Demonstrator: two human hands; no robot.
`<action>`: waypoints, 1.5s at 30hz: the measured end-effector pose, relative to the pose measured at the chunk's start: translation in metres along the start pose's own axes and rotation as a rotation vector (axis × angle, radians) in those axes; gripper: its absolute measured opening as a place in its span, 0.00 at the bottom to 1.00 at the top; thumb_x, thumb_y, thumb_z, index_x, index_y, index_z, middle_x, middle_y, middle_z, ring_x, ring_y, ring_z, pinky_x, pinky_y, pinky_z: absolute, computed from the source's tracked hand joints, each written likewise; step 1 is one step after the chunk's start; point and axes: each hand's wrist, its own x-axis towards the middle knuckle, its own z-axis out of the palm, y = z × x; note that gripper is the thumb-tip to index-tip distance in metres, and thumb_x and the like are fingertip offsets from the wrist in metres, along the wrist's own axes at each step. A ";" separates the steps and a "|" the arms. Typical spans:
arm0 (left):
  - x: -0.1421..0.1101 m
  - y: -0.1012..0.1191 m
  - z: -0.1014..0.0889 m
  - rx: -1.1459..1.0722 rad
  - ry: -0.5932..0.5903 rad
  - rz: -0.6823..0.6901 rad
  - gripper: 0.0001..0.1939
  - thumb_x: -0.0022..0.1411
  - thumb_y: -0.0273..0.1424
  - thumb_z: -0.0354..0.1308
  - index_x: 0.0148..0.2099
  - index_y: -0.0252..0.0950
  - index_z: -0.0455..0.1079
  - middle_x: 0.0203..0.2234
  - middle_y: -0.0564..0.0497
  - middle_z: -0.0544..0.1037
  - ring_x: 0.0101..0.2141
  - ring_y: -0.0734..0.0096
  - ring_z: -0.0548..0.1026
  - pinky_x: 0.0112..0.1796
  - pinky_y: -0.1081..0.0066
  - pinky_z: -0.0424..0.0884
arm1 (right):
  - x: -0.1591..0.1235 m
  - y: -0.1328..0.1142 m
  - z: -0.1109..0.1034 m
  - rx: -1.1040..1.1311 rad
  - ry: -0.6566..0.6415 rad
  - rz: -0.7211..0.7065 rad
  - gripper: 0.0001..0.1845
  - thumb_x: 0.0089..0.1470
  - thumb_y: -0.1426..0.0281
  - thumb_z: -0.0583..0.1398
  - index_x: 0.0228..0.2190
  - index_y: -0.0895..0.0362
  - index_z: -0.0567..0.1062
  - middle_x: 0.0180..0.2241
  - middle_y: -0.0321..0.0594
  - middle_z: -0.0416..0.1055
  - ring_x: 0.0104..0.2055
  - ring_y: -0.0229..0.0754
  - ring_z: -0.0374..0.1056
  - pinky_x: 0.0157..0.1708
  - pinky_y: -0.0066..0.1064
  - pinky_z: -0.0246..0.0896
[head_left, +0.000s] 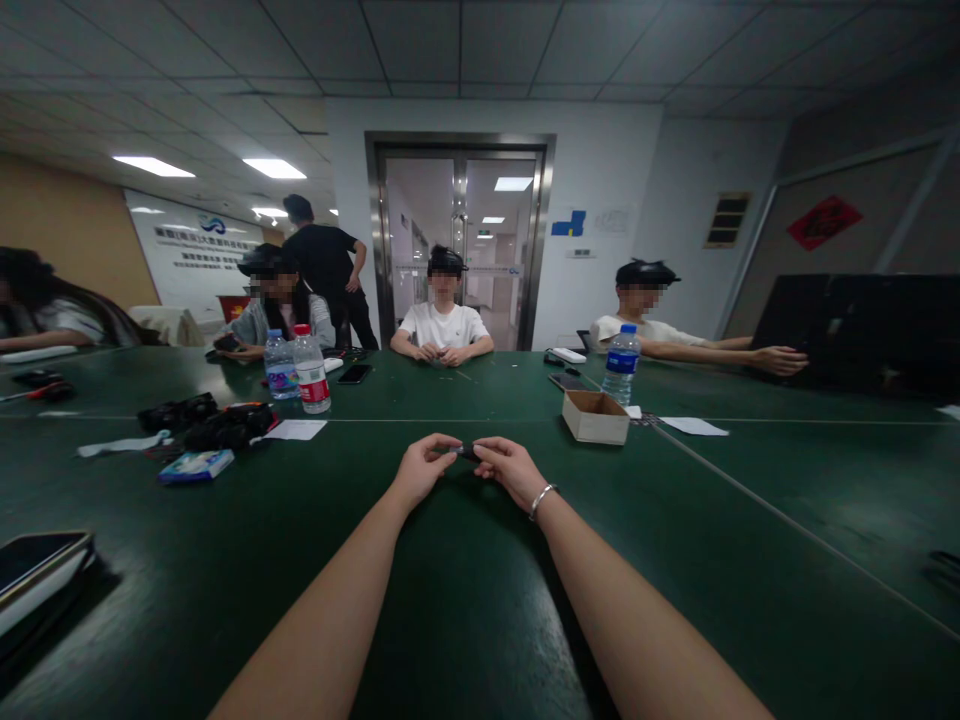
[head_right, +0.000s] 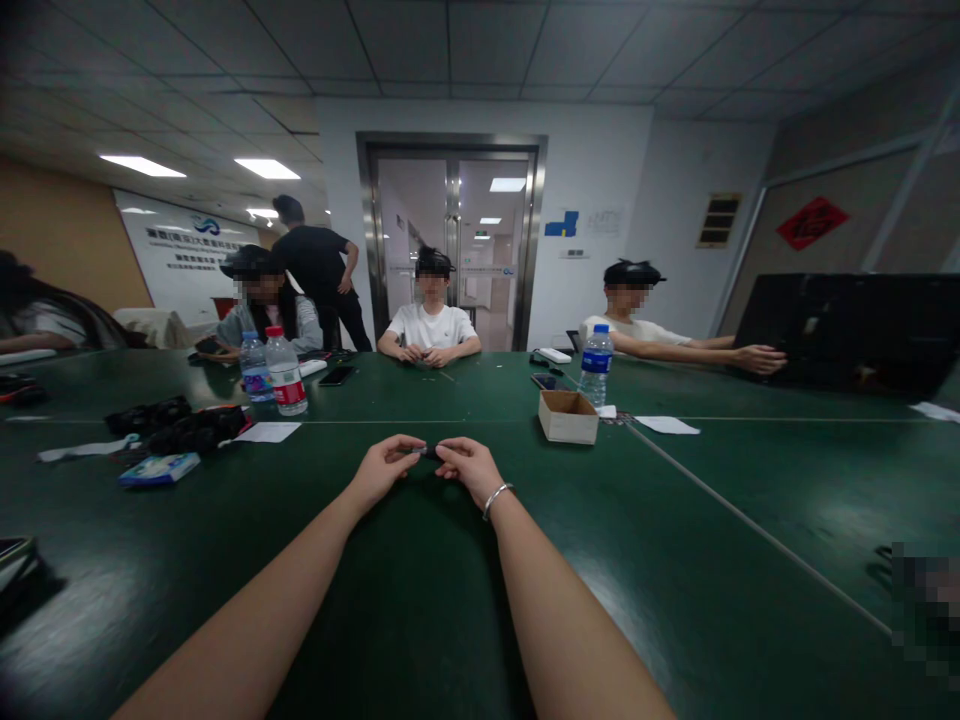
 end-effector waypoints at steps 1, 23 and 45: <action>0.000 0.000 0.000 -0.009 -0.002 -0.001 0.17 0.48 0.37 0.60 0.40 0.35 0.70 0.37 0.47 0.73 0.29 0.72 0.70 0.26 0.76 0.63 | 0.000 0.000 0.000 0.001 0.000 0.005 0.14 0.42 0.70 0.67 0.32 0.63 0.73 0.27 0.43 0.72 0.22 0.34 0.68 0.19 0.20 0.60; -0.001 0.004 0.001 -0.069 -0.035 -0.053 0.19 0.45 0.37 0.63 0.39 0.34 0.67 0.33 0.47 0.74 0.34 0.67 0.72 0.27 0.75 0.64 | 0.000 -0.001 0.000 -0.004 0.006 0.027 0.09 0.48 0.73 0.63 0.32 0.65 0.71 0.25 0.45 0.72 0.21 0.35 0.68 0.19 0.19 0.60; 0.005 -0.004 0.003 0.031 0.018 -0.163 0.23 0.53 0.47 0.53 0.41 0.32 0.66 0.31 0.45 0.74 0.29 0.70 0.71 0.22 0.77 0.60 | 0.000 -0.001 0.001 -0.014 -0.002 0.033 0.08 0.47 0.73 0.64 0.32 0.64 0.72 0.27 0.43 0.72 0.22 0.35 0.69 0.19 0.19 0.61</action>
